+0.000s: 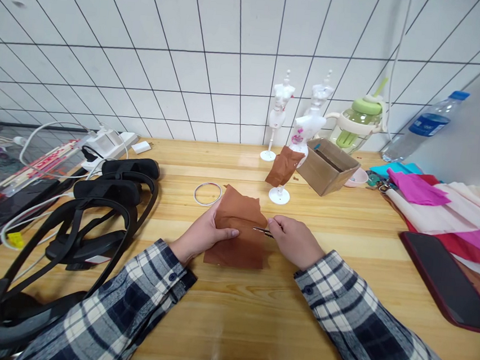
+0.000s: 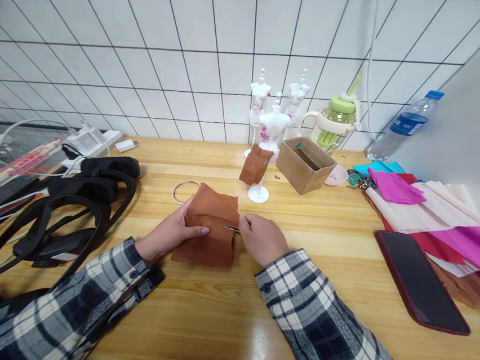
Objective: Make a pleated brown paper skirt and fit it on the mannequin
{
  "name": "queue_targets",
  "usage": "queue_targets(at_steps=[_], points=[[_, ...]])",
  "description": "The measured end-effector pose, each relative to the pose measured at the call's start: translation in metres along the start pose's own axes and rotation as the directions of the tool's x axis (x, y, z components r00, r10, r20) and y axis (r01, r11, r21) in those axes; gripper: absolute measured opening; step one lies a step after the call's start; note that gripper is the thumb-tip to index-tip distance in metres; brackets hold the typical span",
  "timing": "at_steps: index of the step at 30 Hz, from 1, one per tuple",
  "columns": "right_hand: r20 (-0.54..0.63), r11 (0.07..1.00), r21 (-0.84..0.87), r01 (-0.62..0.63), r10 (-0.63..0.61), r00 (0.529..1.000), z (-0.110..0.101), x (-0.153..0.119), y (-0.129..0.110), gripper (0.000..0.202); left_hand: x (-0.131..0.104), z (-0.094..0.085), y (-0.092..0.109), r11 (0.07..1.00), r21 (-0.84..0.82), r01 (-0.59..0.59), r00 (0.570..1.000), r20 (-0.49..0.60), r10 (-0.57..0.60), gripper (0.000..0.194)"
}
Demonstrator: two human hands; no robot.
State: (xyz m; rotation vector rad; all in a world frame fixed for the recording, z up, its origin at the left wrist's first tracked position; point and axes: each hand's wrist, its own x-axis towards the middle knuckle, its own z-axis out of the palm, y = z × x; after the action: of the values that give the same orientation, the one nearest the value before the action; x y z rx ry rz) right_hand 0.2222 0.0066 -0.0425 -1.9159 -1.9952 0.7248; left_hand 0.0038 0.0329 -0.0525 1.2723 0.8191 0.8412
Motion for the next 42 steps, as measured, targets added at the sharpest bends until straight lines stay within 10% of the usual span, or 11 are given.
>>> queue_targets(at_steps=[42], points=[[0.022, 1.0, 0.003, 0.025, -0.025, 0.999, -0.0009, 0.0028, 0.0045, 0.037, -0.0018, -0.0021, 0.0011, 0.991, 0.111, -0.078, 0.997, 0.009, 0.078, 0.103]])
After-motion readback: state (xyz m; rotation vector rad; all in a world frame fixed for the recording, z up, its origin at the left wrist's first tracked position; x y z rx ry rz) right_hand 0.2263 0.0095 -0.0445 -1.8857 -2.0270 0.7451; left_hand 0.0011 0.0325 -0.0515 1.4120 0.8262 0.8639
